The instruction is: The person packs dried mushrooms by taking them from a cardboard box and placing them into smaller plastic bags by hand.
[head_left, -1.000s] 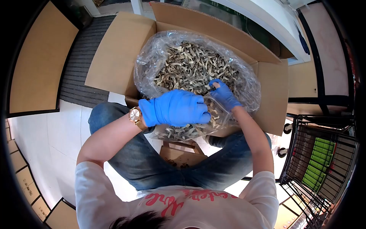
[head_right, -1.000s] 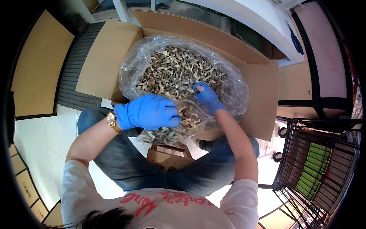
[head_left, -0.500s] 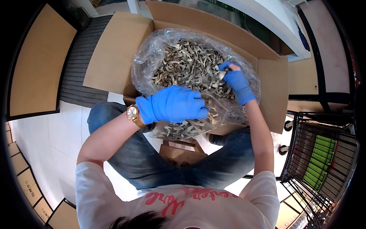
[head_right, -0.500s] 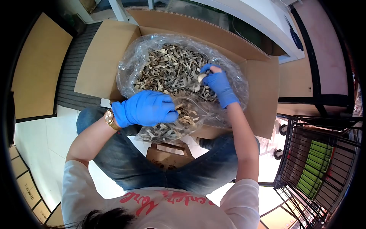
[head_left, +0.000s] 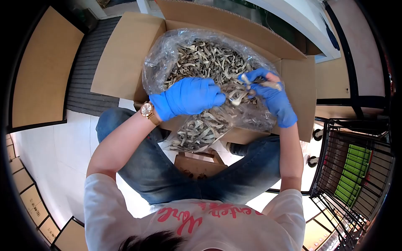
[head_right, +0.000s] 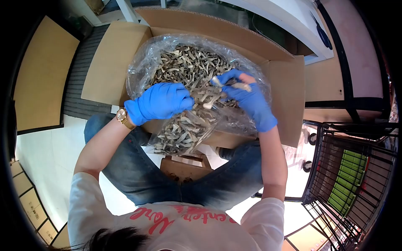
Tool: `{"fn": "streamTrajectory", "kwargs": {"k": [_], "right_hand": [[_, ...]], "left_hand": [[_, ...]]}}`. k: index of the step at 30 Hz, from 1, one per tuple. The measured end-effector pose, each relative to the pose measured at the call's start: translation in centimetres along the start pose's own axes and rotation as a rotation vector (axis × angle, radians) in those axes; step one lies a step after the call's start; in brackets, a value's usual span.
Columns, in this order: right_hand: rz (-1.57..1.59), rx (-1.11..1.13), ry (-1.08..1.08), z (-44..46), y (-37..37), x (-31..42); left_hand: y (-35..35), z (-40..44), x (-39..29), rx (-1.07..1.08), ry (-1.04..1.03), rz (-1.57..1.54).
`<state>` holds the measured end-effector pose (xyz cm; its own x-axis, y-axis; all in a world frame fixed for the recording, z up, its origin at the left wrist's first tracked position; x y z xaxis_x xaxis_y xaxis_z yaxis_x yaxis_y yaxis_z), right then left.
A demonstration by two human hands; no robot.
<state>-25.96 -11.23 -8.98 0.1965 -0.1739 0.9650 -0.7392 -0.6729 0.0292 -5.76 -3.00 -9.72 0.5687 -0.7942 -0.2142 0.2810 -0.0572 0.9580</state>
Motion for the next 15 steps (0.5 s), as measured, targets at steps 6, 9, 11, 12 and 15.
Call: {"fn": "streamTrajectory", "kwargs": {"k": [6, 9, 11, 12, 15], "right_hand": [[-0.451, 0.492, 0.007, -0.2, -4.1, -0.5], [-0.627, 0.64, -0.09, -0.8, -5.7, -2.1], [-0.581, 0.608, 0.025, -1.1, -6.1, -1.7], [-0.604, 0.616, -0.021, -1.2, -5.9, -1.4], [-0.589, 0.59, -0.087, -1.8, -5.1, 1.0]], "left_hand": [[-0.1, 0.2, -0.1, -0.003, -0.018, 0.011], [0.1, 0.2, -0.8, -0.019, -0.061, 0.058], [-0.1, 0.3, -1.0, -0.011, -0.095, 0.042], [-0.2, 0.3, -1.0, -0.008, -0.098, 0.043], [-0.1, 0.2, -0.9, -0.024, -0.087, 0.043]]}}
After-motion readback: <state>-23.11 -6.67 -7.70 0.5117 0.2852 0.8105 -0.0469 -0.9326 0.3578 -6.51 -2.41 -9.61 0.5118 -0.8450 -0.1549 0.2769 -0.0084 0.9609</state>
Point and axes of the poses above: each hand's wrist, its own z-axis towards the middle knuckle, its own y-axis out of the back of the hand, x = y × z, the point moved 4 cm from there along z, towards the middle knuckle, and after that the axes turned 9 degrees about x, right-handed, at the moved point
